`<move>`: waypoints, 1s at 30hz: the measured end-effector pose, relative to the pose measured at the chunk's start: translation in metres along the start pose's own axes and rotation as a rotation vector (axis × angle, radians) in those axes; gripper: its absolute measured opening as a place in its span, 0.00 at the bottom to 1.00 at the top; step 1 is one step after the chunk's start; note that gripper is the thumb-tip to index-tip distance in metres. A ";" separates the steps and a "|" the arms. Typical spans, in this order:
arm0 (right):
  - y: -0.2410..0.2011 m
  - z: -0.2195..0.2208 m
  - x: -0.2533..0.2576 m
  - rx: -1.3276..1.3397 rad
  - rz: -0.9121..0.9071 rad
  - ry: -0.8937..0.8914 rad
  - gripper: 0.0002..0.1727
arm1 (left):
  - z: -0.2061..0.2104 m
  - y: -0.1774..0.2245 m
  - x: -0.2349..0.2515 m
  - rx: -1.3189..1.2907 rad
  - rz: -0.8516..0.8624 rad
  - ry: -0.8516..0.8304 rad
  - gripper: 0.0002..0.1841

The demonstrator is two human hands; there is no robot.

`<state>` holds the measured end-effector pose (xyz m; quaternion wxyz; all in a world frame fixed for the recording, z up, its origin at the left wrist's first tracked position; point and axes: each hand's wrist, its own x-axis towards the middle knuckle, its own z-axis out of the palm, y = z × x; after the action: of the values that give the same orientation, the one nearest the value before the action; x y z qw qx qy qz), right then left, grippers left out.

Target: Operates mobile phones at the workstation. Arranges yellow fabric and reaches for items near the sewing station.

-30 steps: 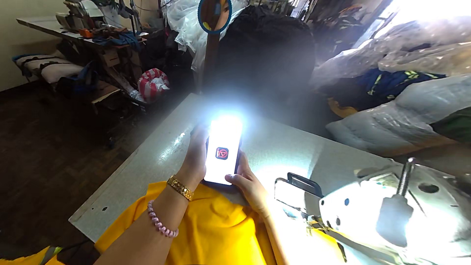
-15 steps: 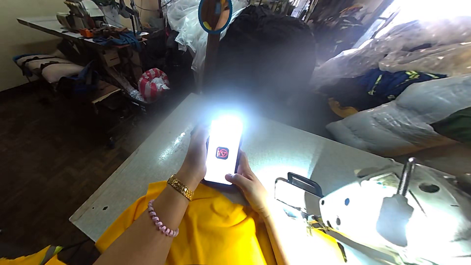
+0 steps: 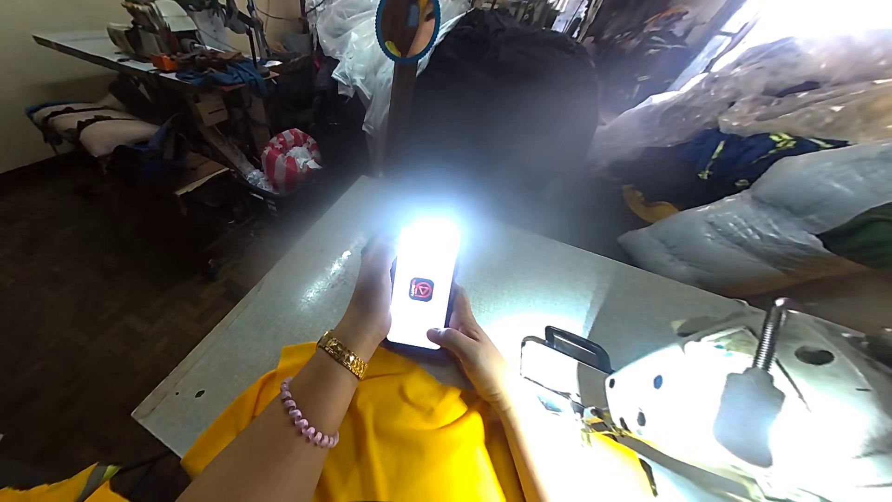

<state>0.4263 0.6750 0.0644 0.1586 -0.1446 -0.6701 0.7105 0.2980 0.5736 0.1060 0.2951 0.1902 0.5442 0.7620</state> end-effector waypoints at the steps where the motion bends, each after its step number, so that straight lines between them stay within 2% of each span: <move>1: 0.000 0.000 0.000 -0.002 0.002 0.002 0.53 | 0.000 0.000 0.000 0.000 0.002 0.000 0.27; 16: 0.000 0.000 0.000 0.000 0.002 -0.002 0.51 | 0.001 0.001 0.000 -0.016 -0.009 0.002 0.26; 21: 0.005 -0.002 0.000 0.088 0.002 0.082 0.36 | 0.002 0.005 0.001 -0.046 -0.061 0.048 0.26; 25: 0.003 -0.003 0.002 0.216 -0.027 0.115 0.29 | 0.002 0.005 0.003 -0.064 -0.073 0.073 0.22; 30: -0.003 0.001 0.006 0.264 0.059 0.351 0.22 | 0.002 -0.006 0.007 -0.137 -0.074 0.033 0.24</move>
<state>0.4201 0.6767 0.0671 0.2694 -0.2636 -0.5288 0.7604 0.2953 0.5816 0.1011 0.3263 0.1368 0.5021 0.7892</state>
